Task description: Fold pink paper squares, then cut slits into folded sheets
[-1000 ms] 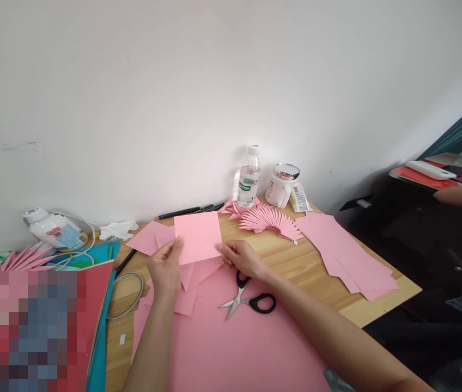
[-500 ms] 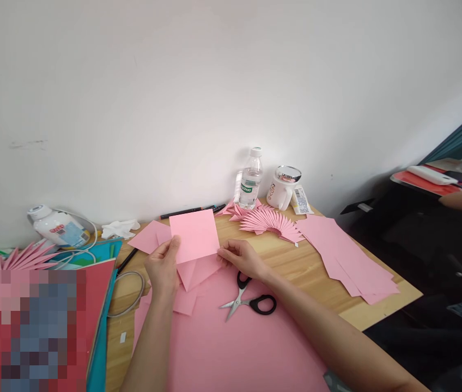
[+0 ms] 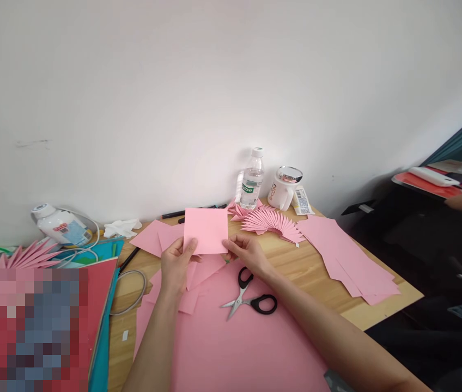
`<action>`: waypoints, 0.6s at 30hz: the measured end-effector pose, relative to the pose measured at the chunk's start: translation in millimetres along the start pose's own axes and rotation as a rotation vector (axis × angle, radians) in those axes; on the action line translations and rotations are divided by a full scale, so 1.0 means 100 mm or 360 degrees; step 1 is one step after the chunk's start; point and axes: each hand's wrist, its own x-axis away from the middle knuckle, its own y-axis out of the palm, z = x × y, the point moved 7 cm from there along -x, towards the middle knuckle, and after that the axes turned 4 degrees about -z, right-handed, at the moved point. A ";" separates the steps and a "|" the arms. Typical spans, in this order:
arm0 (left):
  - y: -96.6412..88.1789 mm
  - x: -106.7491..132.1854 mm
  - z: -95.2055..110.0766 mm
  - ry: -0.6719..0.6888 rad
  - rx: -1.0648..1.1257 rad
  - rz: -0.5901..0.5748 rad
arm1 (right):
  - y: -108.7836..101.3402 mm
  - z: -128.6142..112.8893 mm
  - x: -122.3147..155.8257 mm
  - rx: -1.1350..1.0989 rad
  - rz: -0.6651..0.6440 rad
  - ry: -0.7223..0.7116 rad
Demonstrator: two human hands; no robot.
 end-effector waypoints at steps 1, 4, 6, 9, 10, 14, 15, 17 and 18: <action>-0.02 0.00 0.01 0.0029 -0.0059 0.0038 | 0.02 0.00 0.00 0.0018 -0.0033 0.0004; -0.15 0.02 0.04 0.0132 -0.0238 0.0260 | 0.07 -0.02 0.02 0.0152 -0.0053 -0.0091; -0.25 0.02 0.05 0.0177 -0.0374 0.0402 | 0.04 -0.06 0.04 0.0324 0.0046 -0.0211; -0.35 0.02 0.08 0.0235 -0.0638 0.0563 | -0.10 -0.16 0.08 0.0720 0.0325 -0.0447; -0.38 0.02 0.09 0.0244 -0.0749 0.0617 | -0.16 -0.20 0.09 0.0870 0.0421 -0.0532; -0.41 0.05 0.18 0.0440 -0.1225 0.0809 | -0.45 -0.36 0.06 0.1561 0.0640 -0.0618; -0.40 0.06 0.21 0.0533 -0.1309 0.0837 | -0.53 -0.38 0.03 0.1762 0.0641 -0.0569; -0.37 0.09 0.26 0.0691 -0.1397 0.0873 | -0.71 -0.40 -0.02 0.2135 0.0629 -0.0402; -0.36 0.10 0.28 0.0745 -0.1410 0.0888 | -0.79 -0.40 -0.04 0.2286 0.0600 -0.0319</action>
